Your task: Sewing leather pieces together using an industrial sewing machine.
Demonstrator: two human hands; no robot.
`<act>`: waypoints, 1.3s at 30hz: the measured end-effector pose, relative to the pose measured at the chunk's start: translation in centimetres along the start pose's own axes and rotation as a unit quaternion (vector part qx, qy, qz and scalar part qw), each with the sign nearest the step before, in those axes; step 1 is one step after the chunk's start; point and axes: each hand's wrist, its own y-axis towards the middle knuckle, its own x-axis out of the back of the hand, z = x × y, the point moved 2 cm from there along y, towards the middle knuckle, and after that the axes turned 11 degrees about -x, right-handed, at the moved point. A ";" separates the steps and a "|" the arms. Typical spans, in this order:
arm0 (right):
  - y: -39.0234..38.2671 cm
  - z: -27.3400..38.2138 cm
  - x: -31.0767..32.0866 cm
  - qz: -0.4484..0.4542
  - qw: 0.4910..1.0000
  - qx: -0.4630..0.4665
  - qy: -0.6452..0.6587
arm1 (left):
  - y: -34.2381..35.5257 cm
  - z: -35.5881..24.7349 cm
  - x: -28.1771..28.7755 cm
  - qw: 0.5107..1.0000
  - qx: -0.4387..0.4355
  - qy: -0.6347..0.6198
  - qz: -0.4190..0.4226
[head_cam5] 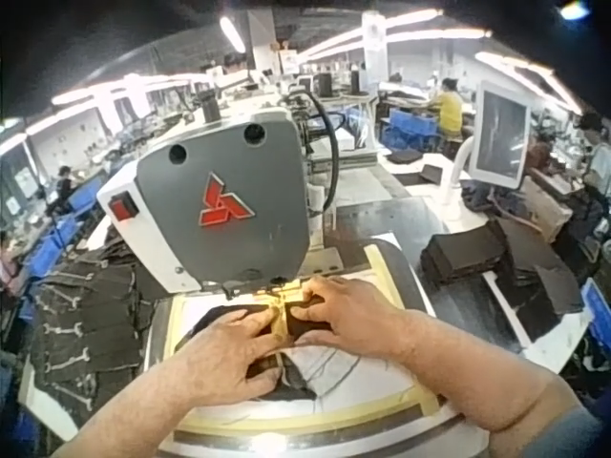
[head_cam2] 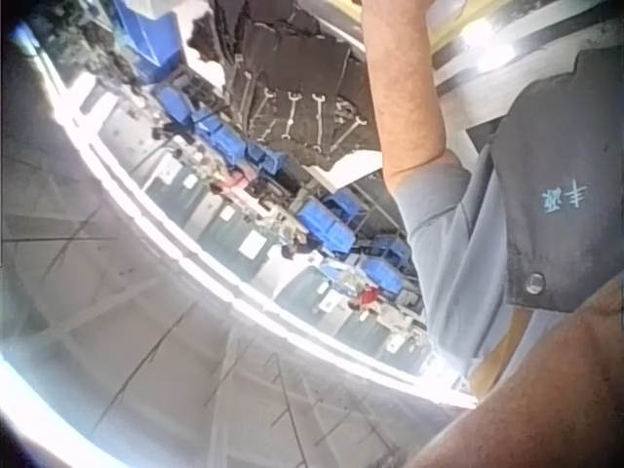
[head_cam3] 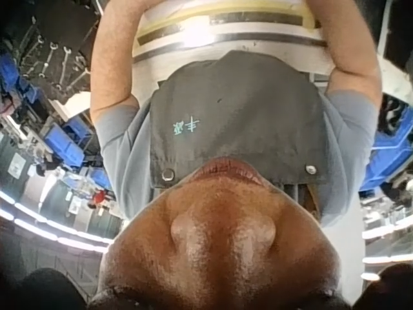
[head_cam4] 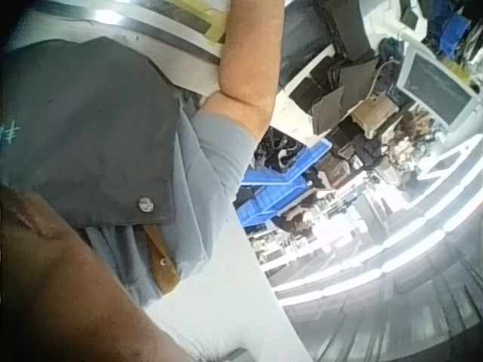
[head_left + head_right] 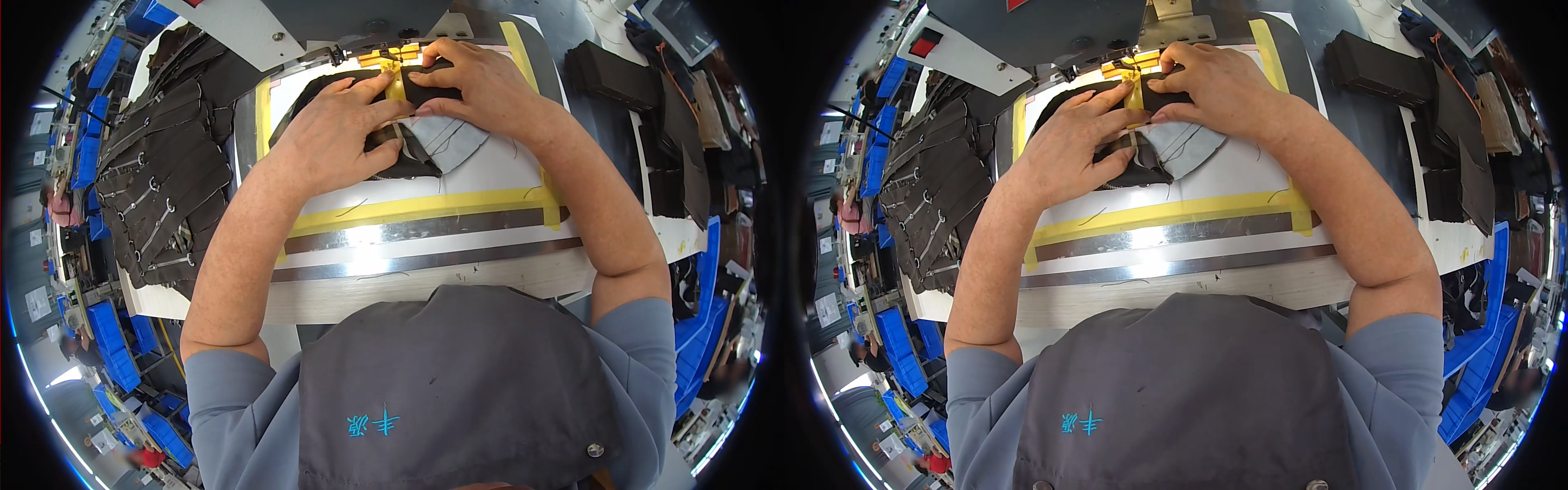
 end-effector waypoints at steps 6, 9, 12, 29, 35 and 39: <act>-0.1 -0.3 -0.4 -0.024 0.999 0.017 -0.026 | 0.2 -0.1 -0.1 1.000 -0.001 0.002 0.001; 0.0 -0.4 -0.6 -0.031 0.999 0.019 -0.022 | 0.4 0.1 -0.1 1.000 0.012 -0.015 0.017; 0.1 -0.3 -0.5 -0.021 0.999 0.015 -0.029 | 0.4 0.4 -0.4 1.000 0.011 0.000 0.013; 1.7 -1.2 -0.4 -0.019 0.999 -0.012 -0.023 | 1.3 1.4 -0.4 1.000 0.000 0.024 0.000; 2.9 -1.5 -0.2 -0.010 0.998 -0.033 -0.052 | 1.5 1.0 -0.1 0.995 0.064 0.069 0.028; 3.6 -1.3 0.2 0.010 0.996 -0.061 -0.071 | 0.6 0.5 0.3 0.996 0.058 0.069 0.001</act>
